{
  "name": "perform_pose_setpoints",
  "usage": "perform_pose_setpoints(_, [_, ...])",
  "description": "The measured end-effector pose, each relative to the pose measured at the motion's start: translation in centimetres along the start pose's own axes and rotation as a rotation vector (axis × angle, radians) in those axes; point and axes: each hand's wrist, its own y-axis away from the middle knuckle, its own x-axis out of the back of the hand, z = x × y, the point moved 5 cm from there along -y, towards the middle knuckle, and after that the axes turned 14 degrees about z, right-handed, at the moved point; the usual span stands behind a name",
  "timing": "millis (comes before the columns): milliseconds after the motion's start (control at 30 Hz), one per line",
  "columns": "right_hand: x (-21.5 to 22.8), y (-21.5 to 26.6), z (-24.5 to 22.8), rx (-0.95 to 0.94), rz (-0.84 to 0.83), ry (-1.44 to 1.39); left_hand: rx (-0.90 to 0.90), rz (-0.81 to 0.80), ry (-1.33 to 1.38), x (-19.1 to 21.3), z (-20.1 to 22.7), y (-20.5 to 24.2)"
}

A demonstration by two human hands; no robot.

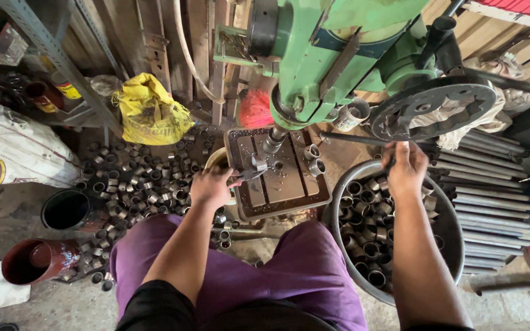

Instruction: The person operates a drill press to machine small metal cylindrical parts. They pick up parts from a large metal basin, place them under the drill bit, and operate the machine's lever to drill the parts before returning them to the basin.

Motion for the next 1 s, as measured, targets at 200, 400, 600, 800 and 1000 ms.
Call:
perform_pose_setpoints(200, [-0.8,-5.4,2.2,-0.106,0.064,0.214,0.001,-0.043,-0.028,-0.1,0.7,0.0])
perform_pose_setpoints(400, [-8.3,-9.2,-7.7,0.168,-0.204,0.308,0.02,-0.124,-0.049,0.0,0.3,0.0])
perform_pose_setpoints(600, [-10.9,-8.0,-14.5,0.292,-0.415,0.491,0.011,-0.188,-0.107,-0.5,0.3,-0.2])
perform_pose_setpoints(800, [-9.0,-4.8,-17.2,0.382,-0.599,0.596,0.057,-0.178,-0.062,0.1,0.3,-0.4])
perform_pose_setpoints(1000, [-3.5,1.1,-16.8,0.377,-0.699,0.505,-0.014,-0.02,-0.05,0.0,0.2,-0.5])
